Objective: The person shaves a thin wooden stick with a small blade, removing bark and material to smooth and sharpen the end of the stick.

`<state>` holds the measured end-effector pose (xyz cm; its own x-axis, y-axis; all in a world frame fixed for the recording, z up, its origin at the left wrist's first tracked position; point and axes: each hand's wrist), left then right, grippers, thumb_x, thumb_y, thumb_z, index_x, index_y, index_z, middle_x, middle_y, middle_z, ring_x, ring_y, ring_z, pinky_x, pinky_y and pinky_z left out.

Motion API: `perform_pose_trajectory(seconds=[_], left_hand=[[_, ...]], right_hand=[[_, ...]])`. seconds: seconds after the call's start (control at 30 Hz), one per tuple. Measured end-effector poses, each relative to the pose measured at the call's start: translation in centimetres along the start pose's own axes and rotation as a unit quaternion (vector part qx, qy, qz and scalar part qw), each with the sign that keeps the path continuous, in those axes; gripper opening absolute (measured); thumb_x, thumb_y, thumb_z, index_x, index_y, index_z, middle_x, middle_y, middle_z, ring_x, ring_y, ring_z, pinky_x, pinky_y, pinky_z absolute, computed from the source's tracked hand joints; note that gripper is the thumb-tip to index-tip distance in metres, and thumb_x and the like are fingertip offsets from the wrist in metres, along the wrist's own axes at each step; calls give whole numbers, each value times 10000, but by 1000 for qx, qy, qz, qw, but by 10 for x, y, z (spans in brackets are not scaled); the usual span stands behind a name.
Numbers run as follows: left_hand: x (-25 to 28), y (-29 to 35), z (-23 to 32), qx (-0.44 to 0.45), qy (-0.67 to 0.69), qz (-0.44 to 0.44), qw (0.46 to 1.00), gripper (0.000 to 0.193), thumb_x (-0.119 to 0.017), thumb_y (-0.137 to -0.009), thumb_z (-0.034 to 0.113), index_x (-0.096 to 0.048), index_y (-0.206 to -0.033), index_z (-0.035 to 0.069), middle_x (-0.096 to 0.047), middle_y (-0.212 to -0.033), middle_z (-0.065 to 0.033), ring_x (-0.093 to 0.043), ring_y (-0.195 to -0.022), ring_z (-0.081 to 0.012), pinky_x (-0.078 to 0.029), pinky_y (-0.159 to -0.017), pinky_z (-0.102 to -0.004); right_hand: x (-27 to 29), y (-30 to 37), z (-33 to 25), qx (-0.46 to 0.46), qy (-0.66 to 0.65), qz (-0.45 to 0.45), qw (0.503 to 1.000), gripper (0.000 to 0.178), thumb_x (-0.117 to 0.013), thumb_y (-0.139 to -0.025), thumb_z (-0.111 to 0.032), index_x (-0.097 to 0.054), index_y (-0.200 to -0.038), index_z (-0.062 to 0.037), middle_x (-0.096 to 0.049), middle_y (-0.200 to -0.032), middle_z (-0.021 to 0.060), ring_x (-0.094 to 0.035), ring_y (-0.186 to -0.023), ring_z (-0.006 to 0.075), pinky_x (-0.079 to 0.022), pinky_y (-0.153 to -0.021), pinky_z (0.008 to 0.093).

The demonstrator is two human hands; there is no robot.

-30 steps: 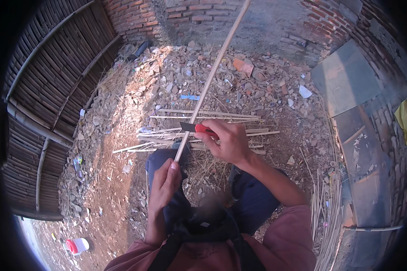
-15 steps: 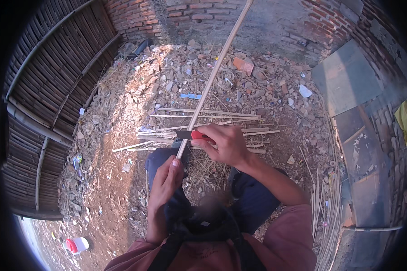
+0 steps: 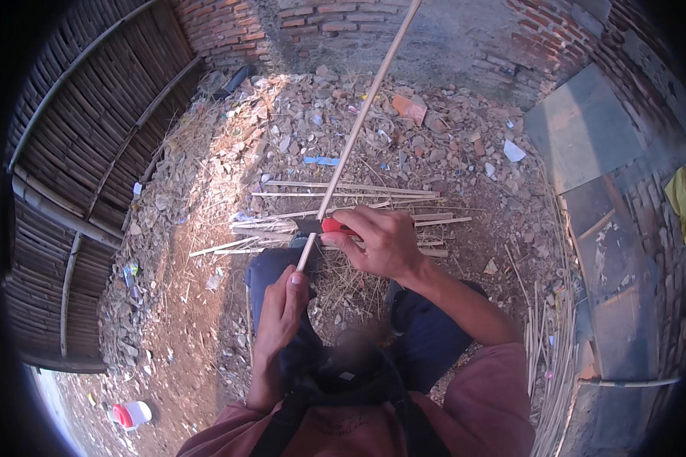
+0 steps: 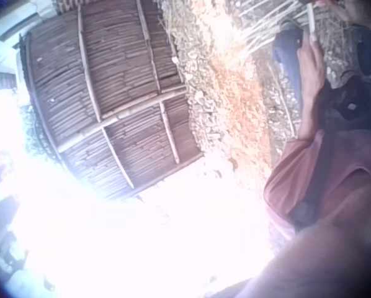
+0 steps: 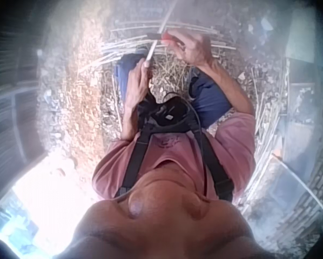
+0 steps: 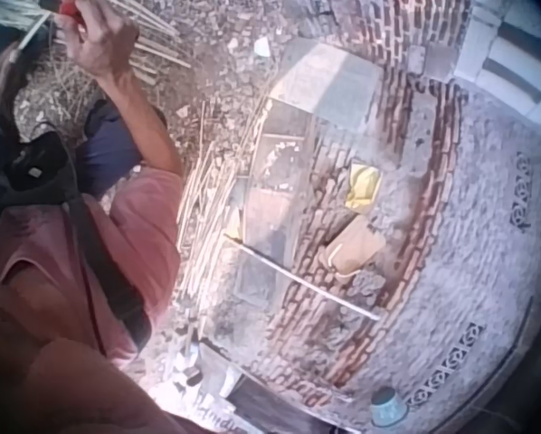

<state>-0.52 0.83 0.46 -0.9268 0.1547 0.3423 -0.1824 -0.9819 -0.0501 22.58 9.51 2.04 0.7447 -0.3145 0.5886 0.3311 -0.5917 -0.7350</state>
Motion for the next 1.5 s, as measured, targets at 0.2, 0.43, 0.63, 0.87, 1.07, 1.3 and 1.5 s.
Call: perform_pose_trajectory(seconds=[0.2,0.43,0.63,0.87,1.07,1.3,1.5], left_hand=[[-1,14,-4,7,-11,-10,1000,460,-390,-1204,359,-549,-951,9,-525,-652,-125,-537,-581,-293,-431,-601,-431],[7,38,-16,18,-42,-17,999,408,-427,-1195,310,-537,-954,0,-517,-666,-185,-502,-586,-381,-421,-603,-456],[17,92,-43,107,-67,-96,987,428,-438,-1197,337,-553,-944,12,-537,-659,-104,-531,-593,-229,-429,-598,-406],[26,92,-68,100,-95,3,990,376,-494,-1186,295,-544,-918,36,-500,-646,-48,-480,-599,-124,-398,-560,-363],[18,72,-47,55,-84,15,995,342,-552,-1159,263,-552,-917,21,-485,-633,-73,-442,-583,-145,-387,-555,-380],[29,57,-32,10,-133,-19,991,244,-708,-1069,251,-669,-1091,11,-654,-739,-119,-636,-634,-186,-500,-618,-369],[9,26,-9,-87,-59,48,993,419,-806,-995,157,-634,-1350,17,-733,-861,-81,-713,-694,-186,-558,-666,-366]], right_hand=[[18,-14,24,-62,10,56,996,224,-811,-984,-258,-774,-1047,-47,-796,-900,95,-775,-700,233,-585,-581,336],[26,-18,58,-96,18,106,990,271,-784,-1023,-257,-775,-1101,2,-767,-802,78,-727,-659,159,-523,-584,298],[59,-6,170,-285,15,191,939,370,-675,-1104,-339,-775,-1123,17,-608,-715,-31,-440,-603,51,-309,-533,294],[61,8,157,-486,-276,99,824,556,-515,-1150,-517,-689,-1356,-30,-444,-685,-83,-333,-492,11,-257,-453,209],[33,-6,92,-392,-425,-66,813,571,-536,-1146,-506,-658,-1425,-24,-505,-706,-60,-311,-480,-3,-240,-446,212],[25,-10,74,-356,-517,-26,778,371,-645,-1124,-300,-715,-1298,19,-704,-811,47,-341,-472,-15,-240,-454,210],[26,-16,53,-352,-483,8,802,331,-642,-1118,-253,-733,-1276,23,-721,-795,59,-345,-470,-15,-239,-446,215]])
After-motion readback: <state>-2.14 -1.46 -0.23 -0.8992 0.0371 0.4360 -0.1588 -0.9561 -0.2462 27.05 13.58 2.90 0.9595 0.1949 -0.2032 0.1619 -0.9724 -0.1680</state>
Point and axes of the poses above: each hand's wrist, its own y-axis away from the middle knuckle, its own x-axis out of the back of the hand, z = x × y
